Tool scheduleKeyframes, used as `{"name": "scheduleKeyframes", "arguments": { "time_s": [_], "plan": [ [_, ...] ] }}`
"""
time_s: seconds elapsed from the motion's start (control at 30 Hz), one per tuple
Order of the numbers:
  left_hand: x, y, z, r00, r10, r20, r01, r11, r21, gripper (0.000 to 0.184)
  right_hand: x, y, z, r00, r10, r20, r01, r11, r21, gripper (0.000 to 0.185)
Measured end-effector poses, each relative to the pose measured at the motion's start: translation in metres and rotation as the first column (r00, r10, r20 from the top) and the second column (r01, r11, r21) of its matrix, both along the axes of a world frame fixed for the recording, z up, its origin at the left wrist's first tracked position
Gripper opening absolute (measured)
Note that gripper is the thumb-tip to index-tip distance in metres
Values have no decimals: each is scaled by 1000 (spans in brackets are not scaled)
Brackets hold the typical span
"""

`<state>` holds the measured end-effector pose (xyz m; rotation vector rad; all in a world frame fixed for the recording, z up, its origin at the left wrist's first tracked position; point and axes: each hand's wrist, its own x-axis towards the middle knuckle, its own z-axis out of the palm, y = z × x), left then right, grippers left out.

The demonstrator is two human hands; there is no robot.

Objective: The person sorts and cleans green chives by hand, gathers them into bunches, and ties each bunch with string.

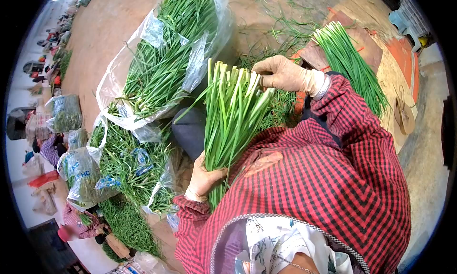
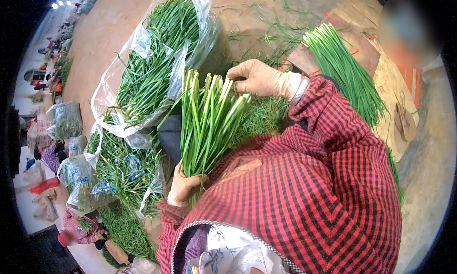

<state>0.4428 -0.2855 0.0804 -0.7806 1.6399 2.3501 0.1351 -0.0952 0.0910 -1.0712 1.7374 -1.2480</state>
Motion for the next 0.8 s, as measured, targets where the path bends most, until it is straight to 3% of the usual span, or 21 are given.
{"name": "scheduleKeyframes", "arguments": {
  "time_s": [0.03, 0.07, 0.1, 0.2, 0.23, 0.3, 0.37, 0.43, 0.53, 0.6, 0.7, 0.77, 0.8],
  "plan": [
    [1, -2, -1, 1000, -26, 1, 26, 999, -26, 51, -1, 1, 2, 1000, -17, -13, 18, 999, 51, 18],
    [3, -5, -2, 999, -52, 2, 52, 997, -52, 51, -6, 6, -7, 994, -32, -107, 29, 999, -26, 17],
    [3, -5, 1, 999, -53, 3, 53, 997, -51, 51, -8, 10, 0, 988, -84, -127, 93, 993, 69, 16],
    [10, -11, 6, 996, -83, 19, 84, 996, -43, 54, -39, 26, -8, 917, -376, -137, 396, 901, 179, 17],
    [11, -11, 5, 996, -83, 20, 83, 996, -41, 54, -44, 30, -7, 908, -420, 0, 411, 888, 207, 20],
    [9, -8, 5, 999, -52, 12, 52, 999, -8, 57, -31, 25, 4, 960, -279, 27, 277, 959, 55, 28],
    [2, -6, 5, 995, -95, 6, 95, 993, -70, 59, -12, 14, 5, 991, -10, -133, 11, 1000, 8, 33],
    [0, -5, 1, 996, -85, -28, 86, 996, 35, 59, 2, 6, 8, 994, 17, -107, -8, 997, 80, 29],
    [3, -5, 3, 996, -86, -11, 86, 995, 42, 60, 5, 2, 3, 999, 10, -52, -10, 1000, -5, 31],
    [4, -7, 0, 995, -102, -20, 101, 994, -43, 59, 4, 3, 0, 988, -49, -147, 32, 992, -118, 25],
    [3, -4, 2, 998, -55, -9, 54, 992, -117, 54, -15, 14, 13, 957, -219, -193, 229, 973, 33, 19],
    [7, -7, 6, 996, -88, 13, 89, 981, -174, 57, -66, 34, -7, 847, -432, -310, 476, 876, 82, 26],
    [8, -8, 7, 996, -84, 25, 88, 974, -211, 58, -76, 42, -11, 849, -428, -311, 472, 877, 83, 26]
  ]
}}
